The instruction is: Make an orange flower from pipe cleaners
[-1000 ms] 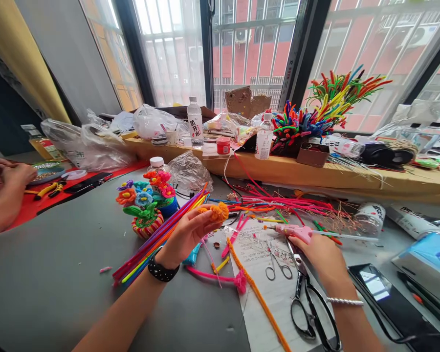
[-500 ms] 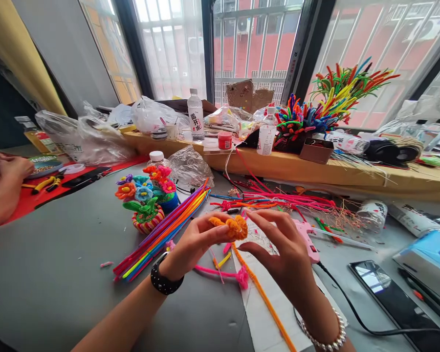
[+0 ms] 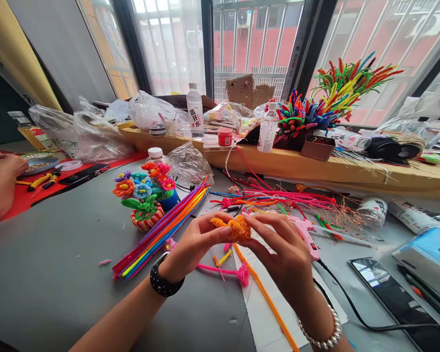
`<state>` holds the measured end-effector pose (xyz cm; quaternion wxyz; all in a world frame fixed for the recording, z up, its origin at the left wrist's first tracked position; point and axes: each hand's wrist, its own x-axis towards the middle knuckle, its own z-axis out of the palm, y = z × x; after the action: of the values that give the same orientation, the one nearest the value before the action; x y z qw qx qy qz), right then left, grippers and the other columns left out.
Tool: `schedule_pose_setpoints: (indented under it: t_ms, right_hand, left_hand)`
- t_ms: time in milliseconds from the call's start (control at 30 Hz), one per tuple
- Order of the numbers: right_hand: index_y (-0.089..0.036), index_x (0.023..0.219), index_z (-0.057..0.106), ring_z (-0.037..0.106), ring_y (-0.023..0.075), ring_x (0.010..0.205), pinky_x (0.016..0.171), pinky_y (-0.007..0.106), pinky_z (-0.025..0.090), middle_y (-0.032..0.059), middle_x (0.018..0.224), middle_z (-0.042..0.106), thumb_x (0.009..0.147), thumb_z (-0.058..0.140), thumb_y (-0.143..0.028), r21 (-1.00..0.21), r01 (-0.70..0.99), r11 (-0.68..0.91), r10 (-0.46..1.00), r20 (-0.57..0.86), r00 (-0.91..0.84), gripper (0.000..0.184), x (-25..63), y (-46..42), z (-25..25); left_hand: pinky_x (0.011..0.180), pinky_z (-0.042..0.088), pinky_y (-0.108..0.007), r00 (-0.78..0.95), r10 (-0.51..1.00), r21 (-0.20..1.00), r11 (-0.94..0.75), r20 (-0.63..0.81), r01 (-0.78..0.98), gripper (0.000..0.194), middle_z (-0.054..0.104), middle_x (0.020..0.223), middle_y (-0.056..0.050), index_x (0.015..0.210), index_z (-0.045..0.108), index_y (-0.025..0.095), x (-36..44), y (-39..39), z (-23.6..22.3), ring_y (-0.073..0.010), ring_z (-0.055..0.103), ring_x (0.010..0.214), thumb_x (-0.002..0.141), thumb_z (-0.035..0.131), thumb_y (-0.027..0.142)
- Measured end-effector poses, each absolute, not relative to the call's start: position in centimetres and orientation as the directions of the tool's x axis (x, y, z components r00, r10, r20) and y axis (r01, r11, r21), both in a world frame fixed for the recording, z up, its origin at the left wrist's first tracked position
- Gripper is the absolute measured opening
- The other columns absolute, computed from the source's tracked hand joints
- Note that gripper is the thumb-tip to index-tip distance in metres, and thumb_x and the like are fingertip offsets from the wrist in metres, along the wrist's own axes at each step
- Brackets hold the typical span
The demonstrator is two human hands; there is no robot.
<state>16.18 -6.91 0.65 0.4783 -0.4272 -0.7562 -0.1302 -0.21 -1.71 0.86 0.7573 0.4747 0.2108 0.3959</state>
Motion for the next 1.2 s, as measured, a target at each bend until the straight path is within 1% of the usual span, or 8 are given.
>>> schedule_pose_setpoints:
  t_ms: [233, 333, 533, 733, 900, 1067, 1133, 1200]
  right_hand:
    - [-0.027, 0.116, 0.051, 0.057, 0.0164, 0.083, 0.069, 0.031, 0.048, 0.0047, 0.092, 0.060, 0.072, 0.062, -0.012, -0.202, 0.768, 0.608, 0.501, 0.847, -0.174, 0.048, 15.81, -6.97, 0.42]
    - [-0.028, 0.116, 0.051, 0.057, 0.0163, 0.082, 0.068, 0.031, 0.048, 0.0045, 0.091, 0.060, 0.073, 0.062, -0.012, -0.194, 0.768, 0.611, 0.489, 0.855, -0.173, 0.047, 15.75, -6.99, 0.45]
    - [-0.029, 0.118, 0.050, 0.057, 0.0162, 0.083, 0.068, 0.031, 0.048, 0.0044, 0.092, 0.059, 0.073, 0.060, -0.010, -0.190, 0.762, 0.620, 0.485, 0.856, -0.181, 0.049, 15.79, -6.91, 0.48]
    - [-0.031, 0.119, 0.049, 0.057, 0.0168, 0.084, 0.069, 0.032, 0.048, 0.0040, 0.093, 0.060, 0.072, 0.062, -0.008, -0.180, 0.761, 0.624, 0.479, 0.857, -0.190, 0.054, 15.80, -6.94, 0.49]
    - [-0.035, 0.120, 0.047, 0.056, 0.0181, 0.084, 0.069, 0.034, 0.047, 0.0031, 0.093, 0.059, 0.071, 0.062, -0.009, -0.186, 0.762, 0.620, 0.492, 0.849, -0.192, 0.057, 15.93, -7.06, 0.48]
    - [-0.036, 0.118, 0.049, 0.053, 0.0188, 0.085, 0.072, 0.037, 0.045, 0.0037, 0.096, 0.057, 0.071, 0.063, -0.012, -0.183, 0.787, 0.590, 0.506, 0.843, -0.183, 0.054, 16.18, -6.95, 0.38]
    - [-0.037, 0.116, 0.050, 0.052, 0.0186, 0.084, 0.070, 0.037, 0.044, 0.0033, 0.096, 0.056, 0.072, 0.063, -0.015, -0.200, 0.802, 0.562, 0.524, 0.837, -0.159, 0.051, 16.29, -6.85, 0.33]
    - [-0.038, 0.114, 0.052, 0.051, 0.0181, 0.082, 0.069, 0.036, 0.045, 0.0029, 0.096, 0.055, 0.071, 0.064, -0.019, -0.233, 0.804, 0.548, 0.552, 0.822, -0.138, 0.048, 16.39, -6.78, 0.29]
  left_hand:
    - [0.069, 0.046, -0.023, 0.570, 0.821, 0.889, 0.235, 0.035, -0.392, 0.020, 0.062, 0.074, -0.001, 0.077, 0.063, 0.013, -0.03, -1.92, 1.07, -0.0106, 0.058, 0.070, 0.062, 0.070, 0.024]
    - [0.069, 0.046, -0.024, 0.567, 0.822, 0.890, 0.228, 0.041, -0.395, 0.021, 0.062, 0.072, -0.001, 0.076, 0.063, 0.013, 0.01, -1.99, 1.15, -0.0110, 0.058, 0.069, 0.061, 0.071, 0.025]
    - [0.069, 0.046, -0.025, 0.561, 0.826, 0.896, 0.213, 0.048, -0.389, 0.020, 0.063, 0.074, -0.001, 0.072, 0.062, 0.013, -0.02, -2.08, 1.22, -0.0119, 0.058, 0.070, 0.059, 0.072, 0.025]
    - [0.070, 0.045, -0.024, 0.558, 0.827, 0.914, 0.175, 0.065, -0.365, 0.021, 0.063, 0.076, -0.001, 0.074, 0.062, 0.013, -0.08, -2.11, 1.22, -0.0120, 0.058, 0.071, 0.060, 0.071, 0.026]
    - [0.068, 0.047, -0.025, 0.565, 0.823, 0.916, 0.187, 0.051, -0.355, 0.021, 0.063, 0.077, -0.003, 0.074, 0.061, 0.012, -0.05, -2.02, 1.12, -0.0127, 0.059, 0.071, 0.061, 0.070, 0.027]
    - [0.064, 0.049, -0.024, 0.580, 0.812, 0.934, 0.154, 0.066, -0.322, 0.023, 0.062, 0.077, -0.002, 0.077, 0.061, 0.013, -0.15, -1.83, 1.14, -0.0114, 0.059, 0.066, 0.062, 0.069, 0.029]
    - [0.060, 0.048, -0.022, 0.573, 0.816, 0.945, 0.123, 0.078, -0.304, 0.022, 0.062, 0.078, -0.002, 0.078, 0.061, 0.014, -0.20, -1.79, 1.12, -0.0108, 0.059, 0.064, 0.064, 0.068, 0.029]
    - [0.058, 0.048, -0.021, 0.561, 0.822, 0.947, 0.092, 0.102, -0.307, 0.021, 0.062, 0.079, -0.003, 0.078, 0.061, 0.014, -0.23, -1.78, 1.08, -0.0115, 0.059, 0.067, 0.064, 0.067, 0.028]
